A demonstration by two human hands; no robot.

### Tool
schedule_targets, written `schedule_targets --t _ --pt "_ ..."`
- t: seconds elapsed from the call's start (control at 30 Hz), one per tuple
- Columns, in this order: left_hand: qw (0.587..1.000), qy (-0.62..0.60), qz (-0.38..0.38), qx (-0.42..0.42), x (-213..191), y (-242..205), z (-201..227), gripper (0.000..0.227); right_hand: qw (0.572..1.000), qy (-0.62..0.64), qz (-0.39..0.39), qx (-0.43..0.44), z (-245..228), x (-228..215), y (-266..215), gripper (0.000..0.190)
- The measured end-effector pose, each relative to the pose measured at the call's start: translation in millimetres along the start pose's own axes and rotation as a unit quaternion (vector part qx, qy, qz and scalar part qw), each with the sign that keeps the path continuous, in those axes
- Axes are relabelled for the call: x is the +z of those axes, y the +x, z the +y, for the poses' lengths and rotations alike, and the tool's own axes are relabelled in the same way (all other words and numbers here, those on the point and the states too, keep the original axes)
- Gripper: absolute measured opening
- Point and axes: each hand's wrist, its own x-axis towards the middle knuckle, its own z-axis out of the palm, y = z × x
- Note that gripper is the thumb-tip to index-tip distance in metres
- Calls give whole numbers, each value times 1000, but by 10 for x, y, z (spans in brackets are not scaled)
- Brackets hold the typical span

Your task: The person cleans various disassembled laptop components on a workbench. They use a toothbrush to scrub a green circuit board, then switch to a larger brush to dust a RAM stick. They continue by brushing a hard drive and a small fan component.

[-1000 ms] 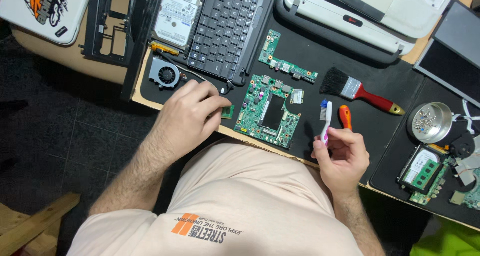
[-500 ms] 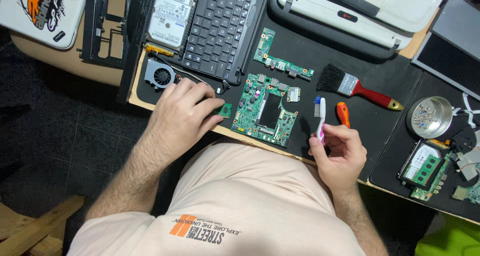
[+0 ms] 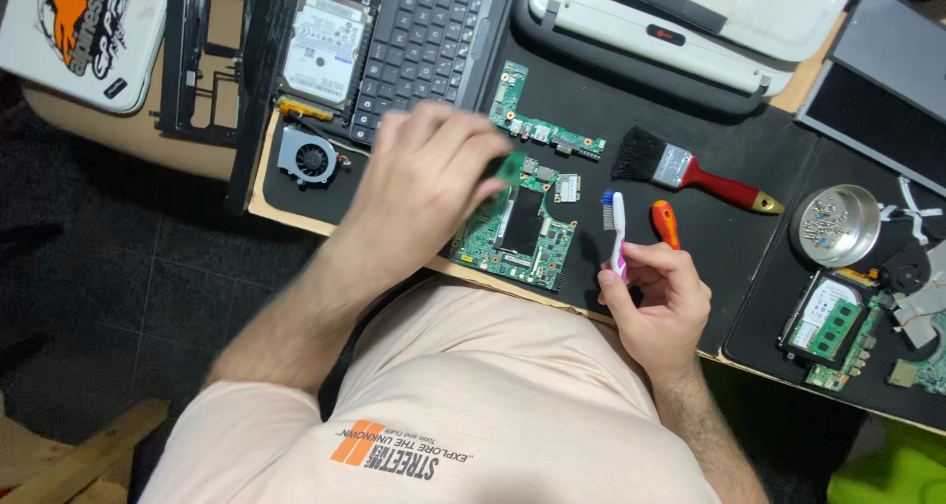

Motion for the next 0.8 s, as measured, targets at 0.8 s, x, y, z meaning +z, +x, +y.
schedule_targets --t 0.8 --pt "980 10 -144 138 155 202 760 88 988 -145 46 25 -436 -95 45 33"
